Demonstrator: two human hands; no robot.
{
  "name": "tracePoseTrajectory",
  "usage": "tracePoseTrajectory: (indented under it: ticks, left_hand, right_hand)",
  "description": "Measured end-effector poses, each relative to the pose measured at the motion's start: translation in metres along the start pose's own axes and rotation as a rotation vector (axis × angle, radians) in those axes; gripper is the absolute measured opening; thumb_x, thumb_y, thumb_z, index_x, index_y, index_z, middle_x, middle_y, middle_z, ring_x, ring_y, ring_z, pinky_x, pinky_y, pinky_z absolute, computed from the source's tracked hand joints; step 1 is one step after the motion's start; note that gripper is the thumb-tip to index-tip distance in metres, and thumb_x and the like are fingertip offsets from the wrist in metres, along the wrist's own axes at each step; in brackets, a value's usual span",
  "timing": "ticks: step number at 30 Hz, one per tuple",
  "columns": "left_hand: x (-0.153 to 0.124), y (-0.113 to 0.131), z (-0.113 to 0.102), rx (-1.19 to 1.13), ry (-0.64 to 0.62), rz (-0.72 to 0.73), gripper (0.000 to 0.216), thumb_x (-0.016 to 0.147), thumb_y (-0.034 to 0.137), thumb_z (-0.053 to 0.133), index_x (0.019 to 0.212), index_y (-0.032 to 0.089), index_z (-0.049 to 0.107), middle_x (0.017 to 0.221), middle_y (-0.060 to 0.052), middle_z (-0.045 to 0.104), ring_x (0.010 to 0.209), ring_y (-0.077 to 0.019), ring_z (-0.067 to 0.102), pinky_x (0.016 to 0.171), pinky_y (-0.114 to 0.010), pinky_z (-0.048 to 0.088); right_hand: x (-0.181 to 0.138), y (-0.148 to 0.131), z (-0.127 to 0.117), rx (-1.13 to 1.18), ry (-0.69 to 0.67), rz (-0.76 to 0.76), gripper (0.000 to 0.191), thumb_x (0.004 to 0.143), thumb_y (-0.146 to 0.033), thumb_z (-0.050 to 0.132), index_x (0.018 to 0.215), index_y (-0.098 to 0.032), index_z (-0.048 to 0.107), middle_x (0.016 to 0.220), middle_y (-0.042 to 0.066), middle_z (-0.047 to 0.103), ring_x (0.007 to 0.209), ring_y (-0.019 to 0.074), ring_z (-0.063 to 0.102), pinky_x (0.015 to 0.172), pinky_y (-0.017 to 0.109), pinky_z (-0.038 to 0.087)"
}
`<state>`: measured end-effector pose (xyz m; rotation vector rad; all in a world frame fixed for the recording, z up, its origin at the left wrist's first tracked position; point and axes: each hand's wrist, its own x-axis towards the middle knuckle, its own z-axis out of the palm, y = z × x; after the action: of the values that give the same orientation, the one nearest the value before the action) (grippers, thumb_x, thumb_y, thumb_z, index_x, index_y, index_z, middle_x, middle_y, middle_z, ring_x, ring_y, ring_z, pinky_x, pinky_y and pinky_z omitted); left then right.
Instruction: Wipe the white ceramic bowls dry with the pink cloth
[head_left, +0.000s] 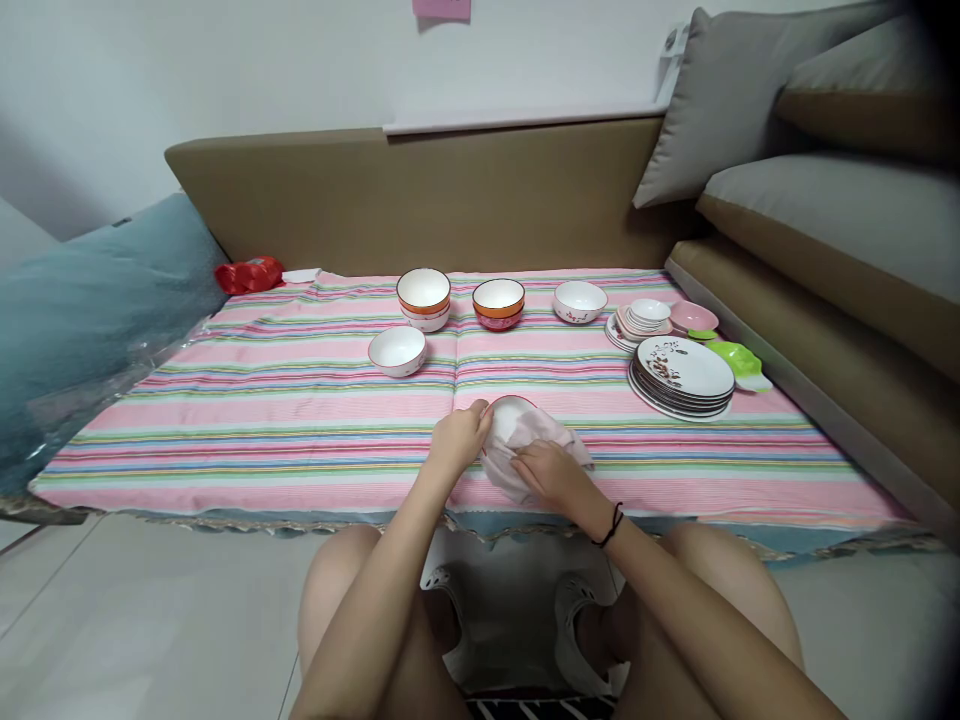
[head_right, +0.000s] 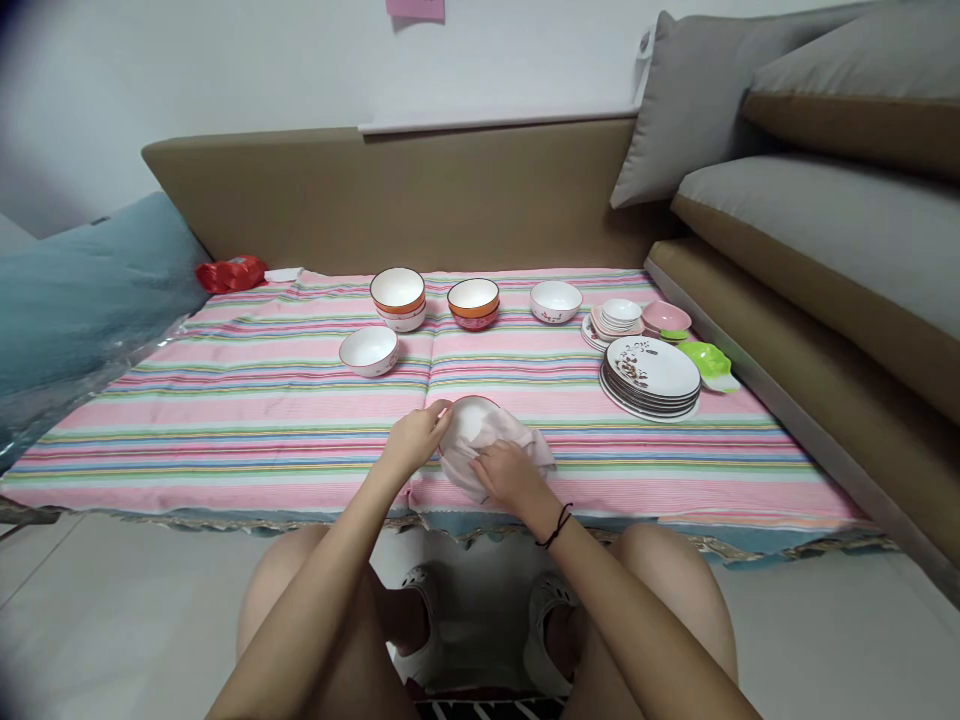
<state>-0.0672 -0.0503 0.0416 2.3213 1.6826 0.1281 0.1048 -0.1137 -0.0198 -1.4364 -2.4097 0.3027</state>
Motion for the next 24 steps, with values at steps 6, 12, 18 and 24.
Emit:
tracePoseTrajectory:
  ticks: [6, 12, 18, 24]
  left_hand:
    - [-0.001, 0.001, -0.002, -0.029, -0.034, 0.018, 0.042, 0.099, 0.042, 0.029, 0.127, 0.022, 0.053, 0.101, -0.013, 0.073, 0.097, -0.0296, 0.068, 0.075, -0.034, 0.046]
    - [0.002, 0.003, 0.005, -0.068, -0.078, -0.005, 0.039, 0.1, 0.033, 0.023, 0.125, 0.017, 0.048, 0.098, -0.016, 0.073, 0.094, -0.0298, 0.069, 0.072, -0.034, 0.046]
    - [0.006, -0.001, 0.006, -0.088, -0.1, -0.017, 0.037, 0.1, 0.032, 0.02, 0.117, 0.018, 0.05, 0.1, -0.016, 0.072, 0.096, -0.0292, 0.068, 0.076, -0.035, 0.046]
    - [0.002, 0.005, 0.006, -0.097, -0.089, -0.016, 0.038, 0.1, 0.035, 0.022, 0.12, 0.018, 0.049, 0.1, -0.017, 0.072, 0.097, -0.0317, 0.068, 0.076, -0.037, 0.046]
  right_hand:
    - [-0.005, 0.006, 0.002, -0.003, 0.037, 0.005, 0.031, 0.1, -0.026, 0.04, 0.096, -0.014, 0.068, 0.096, 0.01, 0.069, 0.097, 0.0236, 0.059, 0.089, 0.038, 0.041]
    - [-0.011, -0.011, 0.002, 0.161, 0.034, -0.159, 0.033, 0.1, -0.038, 0.044, 0.096, -0.015, 0.067, 0.093, 0.008, 0.069, 0.09, 0.0217, 0.058, 0.083, 0.035, 0.044]
    - [-0.012, -0.01, -0.001, 0.192, 0.027, -0.166, 0.051, 0.095, -0.049, 0.049, 0.13, -0.013, 0.055, 0.12, 0.015, 0.066, 0.109, 0.0273, 0.061, 0.093, 0.042, 0.046]
    - [-0.014, 0.003, 0.008, -0.081, 0.044, -0.047, 0.08, 0.075, -0.054, 0.073, 0.136, -0.007, 0.051, 0.14, 0.022, 0.051, 0.131, 0.0371, 0.045, 0.113, 0.054, 0.03]
